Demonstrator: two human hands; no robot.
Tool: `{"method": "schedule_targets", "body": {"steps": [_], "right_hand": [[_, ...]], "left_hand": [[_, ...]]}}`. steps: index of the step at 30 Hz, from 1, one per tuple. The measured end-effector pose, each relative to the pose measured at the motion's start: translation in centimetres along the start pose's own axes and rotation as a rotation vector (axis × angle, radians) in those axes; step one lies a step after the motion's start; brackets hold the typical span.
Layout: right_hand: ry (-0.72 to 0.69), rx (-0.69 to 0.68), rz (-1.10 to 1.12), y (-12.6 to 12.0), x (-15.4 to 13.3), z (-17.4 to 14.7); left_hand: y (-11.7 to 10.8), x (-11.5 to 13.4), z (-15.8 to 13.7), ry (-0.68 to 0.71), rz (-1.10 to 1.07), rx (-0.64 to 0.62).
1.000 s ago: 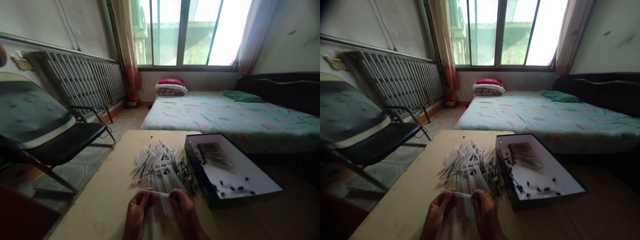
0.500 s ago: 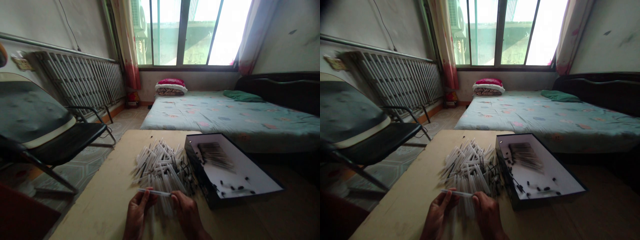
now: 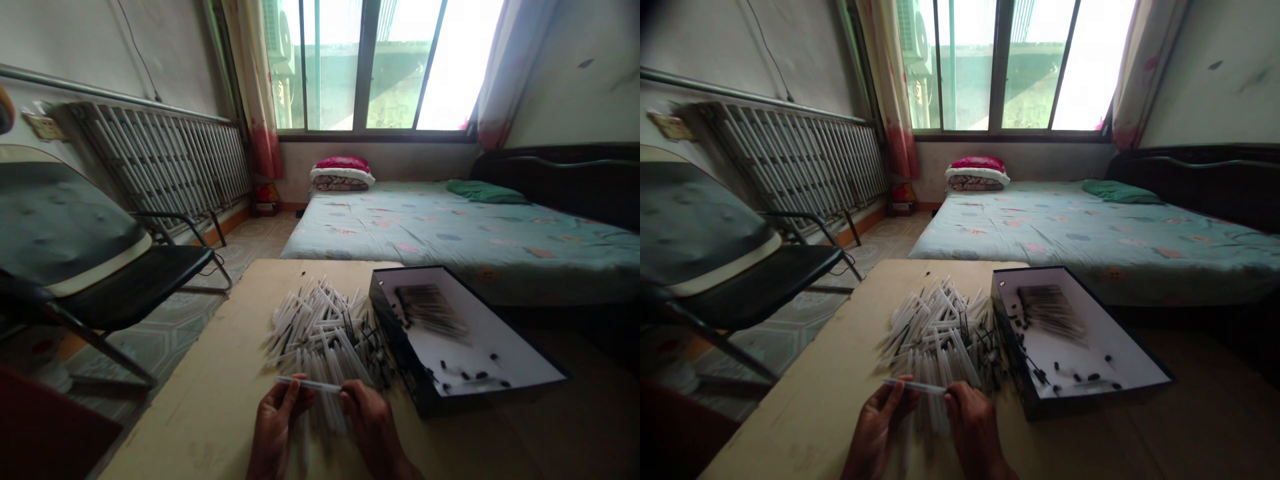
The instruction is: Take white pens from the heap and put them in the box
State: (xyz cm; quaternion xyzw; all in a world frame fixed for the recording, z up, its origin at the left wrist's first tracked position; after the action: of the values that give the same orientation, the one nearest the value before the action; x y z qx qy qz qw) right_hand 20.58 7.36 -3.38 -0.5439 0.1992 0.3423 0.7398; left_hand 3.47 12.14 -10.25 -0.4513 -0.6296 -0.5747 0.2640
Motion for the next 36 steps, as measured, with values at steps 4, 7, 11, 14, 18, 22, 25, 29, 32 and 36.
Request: {"method": "schedule_targets", "body": {"steps": [4, 7, 11, 14, 18, 22, 25, 29, 32, 36], "right_hand": [[-0.023, 0.025, 0.072, 0.0, 0.2, -0.2], [-0.036, -0.009, 0.083, 0.4, 0.3, 0.0], [-0.052, -0.036, 0.107, 0.6, 0.1, 0.2], [-0.059, -0.041, 0.065, 0.2, -0.3, 0.2], [-0.060, -0.057, -0.045, -1.1, -0.6, 0.2], [-0.014, -0.082, -0.035, -3.2, 0.7, 0.2], [0.060, -0.063, 0.015, -4.8, 2.0, 0.2], [0.248, 0.141, -0.062, -7.1, 3.2, 0.1], [0.335, 0.265, -0.249, -7.8, 2.6, 0.7], [0.415, 0.225, -0.509, -7.4, 2.3, 3.2]], "left_hand": [[0.0, -0.2, 0.1, -0.006, -0.031, 0.003], [-0.1, -0.2, 0.1, -0.009, -0.031, 0.012], [0.1, -0.1, 0.1, -0.012, -0.034, 0.010], [-0.2, -0.2, 0.1, -0.013, -0.073, 0.030], [-1.2, 0.2, -0.1, 0.045, -0.170, 0.101], [-3.3, 1.6, -0.2, 0.125, -0.261, 0.208], [-5.0, 3.4, -0.2, 0.197, -0.295, 0.281], [-5.0, 4.9, -0.2, 0.233, -0.275, 0.306], [-2.3, 5.0, 0.3, 0.195, -0.152, 0.226], [2.4, 4.6, 1.5, 0.155, 0.101, 0.091]]}}
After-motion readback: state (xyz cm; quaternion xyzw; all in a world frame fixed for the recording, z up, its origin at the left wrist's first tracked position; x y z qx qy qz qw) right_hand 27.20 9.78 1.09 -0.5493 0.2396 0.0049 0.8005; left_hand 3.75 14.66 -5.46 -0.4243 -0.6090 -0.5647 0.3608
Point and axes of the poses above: each hand's wrist, its own z-axis towards the middle knuckle, its own y-axis out of the palm, x = y × z, the point moved 10 cm from there along z, towards the middle knuckle, and after that the axes turned 11 degrees about -x, right-handed, at the moved point
